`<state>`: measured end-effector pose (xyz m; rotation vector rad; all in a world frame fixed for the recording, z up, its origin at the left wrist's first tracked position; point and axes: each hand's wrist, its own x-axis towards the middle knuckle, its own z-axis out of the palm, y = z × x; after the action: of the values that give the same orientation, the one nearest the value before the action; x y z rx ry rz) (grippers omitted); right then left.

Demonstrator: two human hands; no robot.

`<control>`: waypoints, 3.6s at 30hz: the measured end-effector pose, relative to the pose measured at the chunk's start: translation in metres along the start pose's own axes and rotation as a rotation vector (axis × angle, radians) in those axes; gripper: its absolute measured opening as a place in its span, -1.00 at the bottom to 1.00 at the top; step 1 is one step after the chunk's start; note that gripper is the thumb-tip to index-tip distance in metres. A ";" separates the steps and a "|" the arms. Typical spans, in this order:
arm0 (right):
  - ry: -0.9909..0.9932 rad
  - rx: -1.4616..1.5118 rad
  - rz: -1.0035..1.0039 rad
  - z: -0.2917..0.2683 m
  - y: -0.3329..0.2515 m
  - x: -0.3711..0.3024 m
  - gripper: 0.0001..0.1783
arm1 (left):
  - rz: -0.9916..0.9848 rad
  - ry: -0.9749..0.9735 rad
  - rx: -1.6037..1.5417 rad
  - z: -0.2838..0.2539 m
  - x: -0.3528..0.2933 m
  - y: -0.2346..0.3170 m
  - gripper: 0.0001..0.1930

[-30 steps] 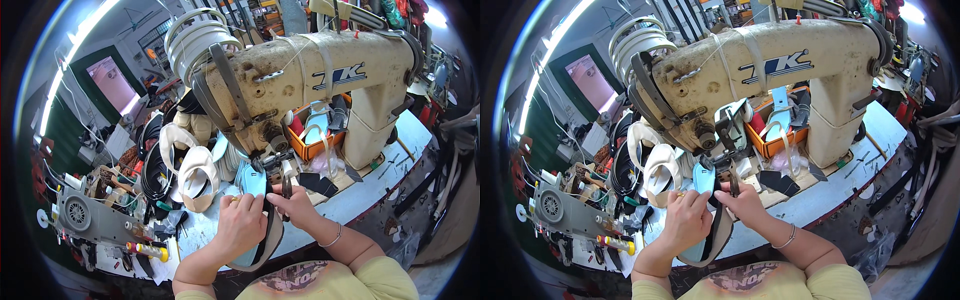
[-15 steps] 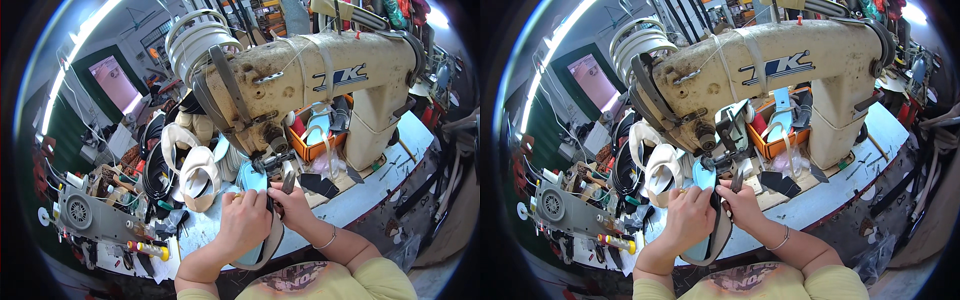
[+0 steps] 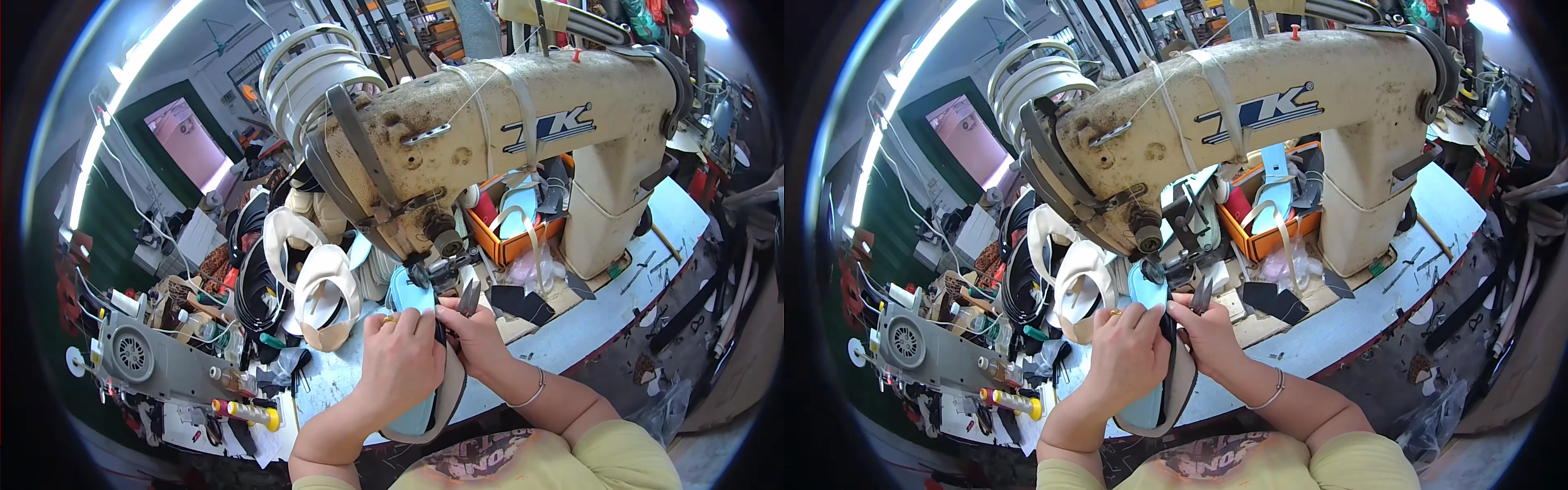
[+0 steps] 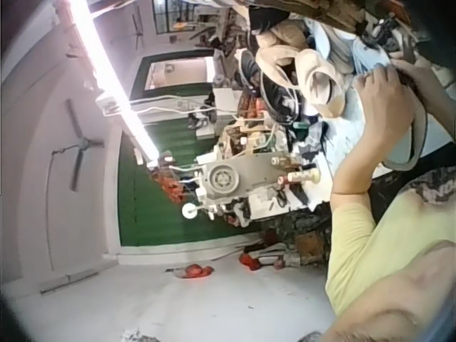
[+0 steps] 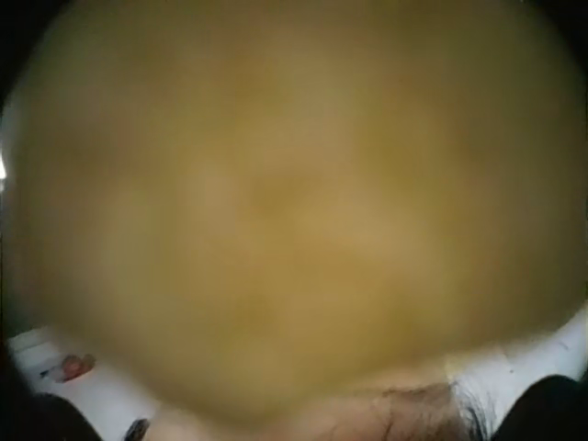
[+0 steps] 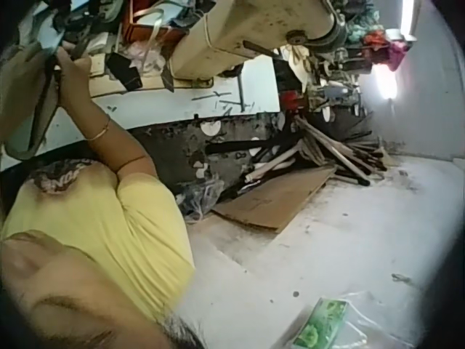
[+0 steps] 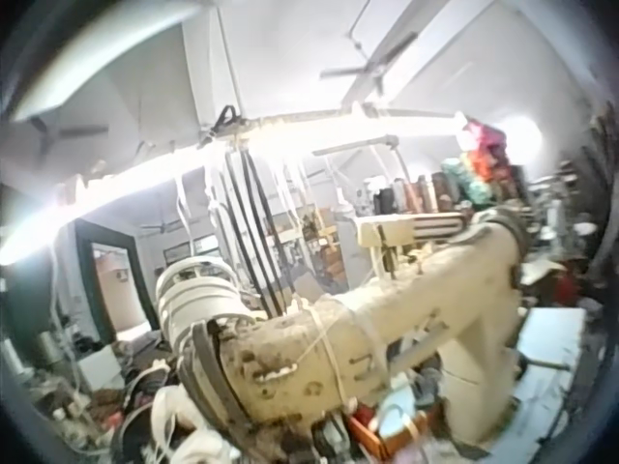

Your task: The person stitches shoe components using a sewing machine and trims material with snips. The person then sorts and fits shoe pieces together by hand before positioning them under the sewing machine.

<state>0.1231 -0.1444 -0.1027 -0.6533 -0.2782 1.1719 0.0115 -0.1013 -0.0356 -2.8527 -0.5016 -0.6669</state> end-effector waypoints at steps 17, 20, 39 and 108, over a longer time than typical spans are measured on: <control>-0.034 -0.723 -0.221 -0.022 -0.007 0.004 -0.77 | -0.081 0.049 -0.070 0.010 0.007 0.001 -0.90; -0.089 -0.926 -0.343 -0.022 -0.011 0.000 -0.74 | -0.102 0.027 -0.126 0.010 0.009 -0.004 -0.91; -0.086 -0.802 -0.237 -0.032 -0.009 0.008 -0.77 | -0.477 0.690 -0.999 0.059 -0.038 -0.035 -0.79; -0.326 -0.665 -0.339 -0.040 -0.002 -0.021 -0.87 | 0.127 0.224 -0.474 0.031 -0.028 -0.043 -0.62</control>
<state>0.1381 -0.1770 -0.1303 -0.9434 -1.0441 0.8425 -0.0156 -0.0618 -0.0723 -3.1363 -0.1360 -1.2008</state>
